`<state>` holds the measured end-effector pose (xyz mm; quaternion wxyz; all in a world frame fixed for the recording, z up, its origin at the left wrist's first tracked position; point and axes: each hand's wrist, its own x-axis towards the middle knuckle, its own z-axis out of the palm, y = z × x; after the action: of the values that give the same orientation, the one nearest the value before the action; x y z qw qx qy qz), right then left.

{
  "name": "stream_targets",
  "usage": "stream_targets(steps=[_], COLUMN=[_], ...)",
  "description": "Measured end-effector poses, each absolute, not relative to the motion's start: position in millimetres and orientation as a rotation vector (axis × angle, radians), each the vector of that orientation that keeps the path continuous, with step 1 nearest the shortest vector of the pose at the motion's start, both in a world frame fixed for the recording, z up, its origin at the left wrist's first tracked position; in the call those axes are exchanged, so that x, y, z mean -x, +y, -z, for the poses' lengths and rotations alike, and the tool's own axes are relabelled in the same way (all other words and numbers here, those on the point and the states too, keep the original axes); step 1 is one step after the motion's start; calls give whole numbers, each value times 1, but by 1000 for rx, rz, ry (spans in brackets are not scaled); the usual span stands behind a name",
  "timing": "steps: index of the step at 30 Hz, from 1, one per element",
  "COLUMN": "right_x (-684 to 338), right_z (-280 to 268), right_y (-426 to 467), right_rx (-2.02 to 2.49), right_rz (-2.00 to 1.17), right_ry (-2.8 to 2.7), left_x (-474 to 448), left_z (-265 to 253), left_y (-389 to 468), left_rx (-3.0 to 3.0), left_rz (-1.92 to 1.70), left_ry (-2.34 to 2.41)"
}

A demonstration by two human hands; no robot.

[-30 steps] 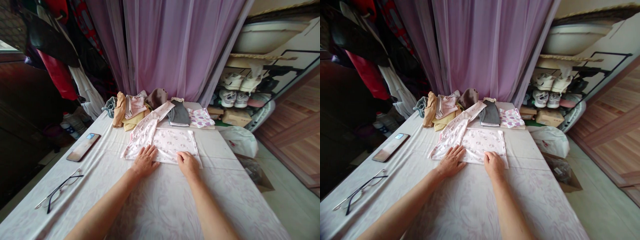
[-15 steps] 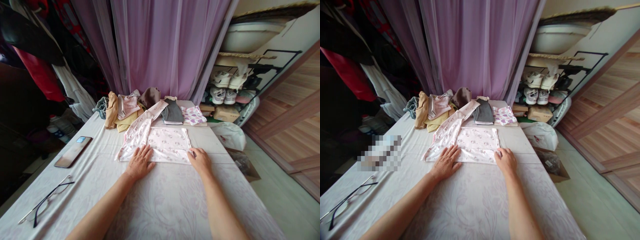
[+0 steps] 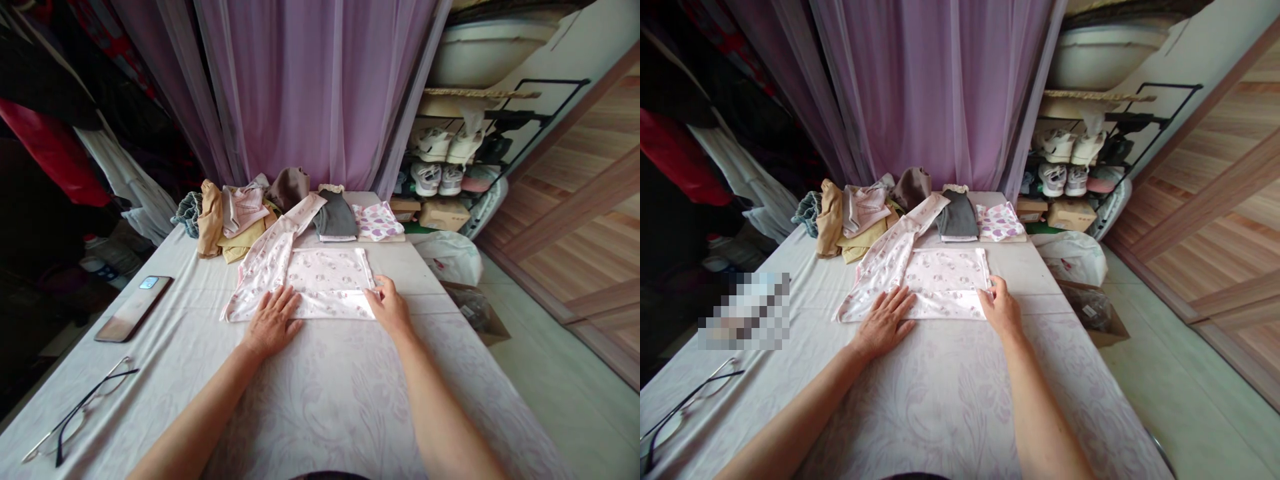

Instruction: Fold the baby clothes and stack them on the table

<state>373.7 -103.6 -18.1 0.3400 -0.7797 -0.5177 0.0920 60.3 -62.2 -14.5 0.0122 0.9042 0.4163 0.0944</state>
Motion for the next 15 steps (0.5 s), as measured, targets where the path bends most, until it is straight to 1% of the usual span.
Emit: stream_targets(steps=[5,10,12,15], right_x=[-371,-378,-385,-390], right_z=[13,-1,-1,6], right_y=[-100,-102,-103,-104], right_rx=[2120,2245,2165,1908], right_rz=[-230,-404,-524,-649], right_ry=[-1363,-1367,-1367,-1323], left_x=[-60,-60,-60,-60], left_z=[14,13,13,13], left_y=[-62,-63,-63,-63], left_rx=[-2826,-2829,-2829,-2828], left_rz=[-291,-269,-284,-288], left_ry=[1282,1288,1287,1293])
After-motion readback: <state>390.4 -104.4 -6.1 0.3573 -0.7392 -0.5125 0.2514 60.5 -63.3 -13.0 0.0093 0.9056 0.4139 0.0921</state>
